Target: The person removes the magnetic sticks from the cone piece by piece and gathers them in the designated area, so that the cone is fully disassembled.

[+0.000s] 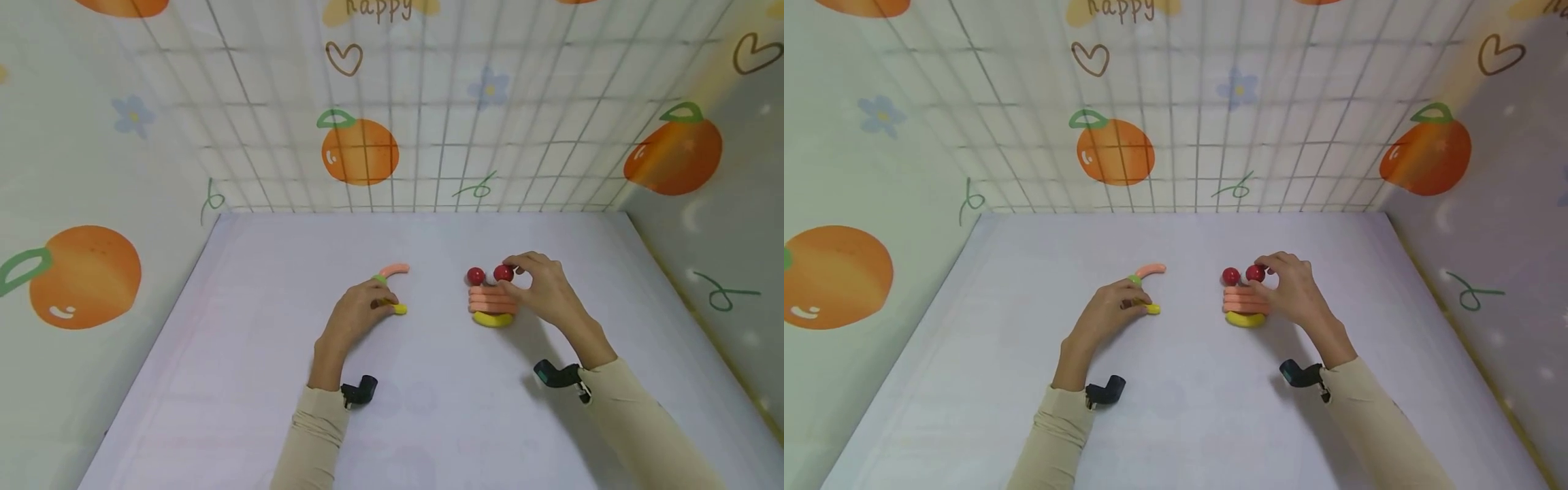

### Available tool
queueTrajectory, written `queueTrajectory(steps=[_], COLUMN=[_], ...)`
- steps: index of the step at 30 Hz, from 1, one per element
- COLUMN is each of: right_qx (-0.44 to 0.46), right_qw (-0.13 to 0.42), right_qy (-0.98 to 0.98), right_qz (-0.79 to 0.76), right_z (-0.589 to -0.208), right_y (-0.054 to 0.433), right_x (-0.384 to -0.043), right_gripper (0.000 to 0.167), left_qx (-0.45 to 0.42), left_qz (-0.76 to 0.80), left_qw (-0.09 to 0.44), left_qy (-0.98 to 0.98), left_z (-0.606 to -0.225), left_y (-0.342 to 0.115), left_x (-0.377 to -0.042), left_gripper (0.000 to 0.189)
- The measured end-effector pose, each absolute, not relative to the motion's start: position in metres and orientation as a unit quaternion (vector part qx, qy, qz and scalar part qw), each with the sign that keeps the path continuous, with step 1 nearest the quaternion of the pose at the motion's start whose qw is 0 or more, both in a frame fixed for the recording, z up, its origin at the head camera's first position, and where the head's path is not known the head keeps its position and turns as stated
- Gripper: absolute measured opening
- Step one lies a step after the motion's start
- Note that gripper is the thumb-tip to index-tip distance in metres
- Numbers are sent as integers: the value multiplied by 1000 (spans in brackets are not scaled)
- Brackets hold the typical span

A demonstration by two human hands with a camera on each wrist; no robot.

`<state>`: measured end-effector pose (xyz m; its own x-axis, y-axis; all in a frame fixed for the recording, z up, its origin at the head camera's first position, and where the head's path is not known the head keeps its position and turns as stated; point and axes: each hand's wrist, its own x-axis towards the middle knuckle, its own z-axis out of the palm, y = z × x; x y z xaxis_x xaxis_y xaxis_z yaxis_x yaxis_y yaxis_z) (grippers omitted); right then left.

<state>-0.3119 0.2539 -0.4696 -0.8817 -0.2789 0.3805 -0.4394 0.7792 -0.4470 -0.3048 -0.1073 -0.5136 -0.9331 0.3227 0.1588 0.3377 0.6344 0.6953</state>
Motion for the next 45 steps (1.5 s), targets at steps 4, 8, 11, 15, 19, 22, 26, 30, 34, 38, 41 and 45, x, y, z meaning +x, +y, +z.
queueTrajectory(steps=[4,8,11,15,19,22,26,30,34,38,41,45], right_qx=[178,162,151,141,131,121,111,102,91,80,79,97], right_qw=[144,128,118,114,104,88,66,52,31,12,11,53], right_qy=[-936,-941,-944,-947,-951,-956,-960,-962,-963,-964,-965,-963], right_qz=[267,269,269,264,258,253,247,248,253,253,251,244], right_z=[-474,-481,-485,-488,-491,-493,-495,-498,-500,-502,-502,-499], right_y=[261,268,272,275,275,275,275,275,274,273,273,272], right_x=[-317,-322,-324,-327,-330,-331,-332,-333,-334,-334,-334,-331], right_gripper=[36,37,37,38,40,41,43,41,41,45,48,42], left_qx=[-176,-170,-172,-175,-174,-174,-177,-181,-192,-197,-188,-181], left_qz=[-387,-388,-391,-391,-388,-388,-387,-388,-390,-387,-386,-388], left_qw=[3,-4,-3,2,4,0,-4,3,15,16,11,9], left_qy=[-905,-906,-904,-904,-905,-905,-905,-904,-900,-901,-903,-904], left_z=[-513,-513,-514,-515,-514,-513,-514,-515,-515,-516,-516,-516], left_y=[-108,-108,-108,-108,-108,-108,-107,-107,-108,-108,-108,-107], left_x=[-306,-305,-305,-306,-306,-306,-306,-307,-307,-307,-307,-308], left_gripper=[12,12,12,12,12,12,12,12,12,11,11,11])
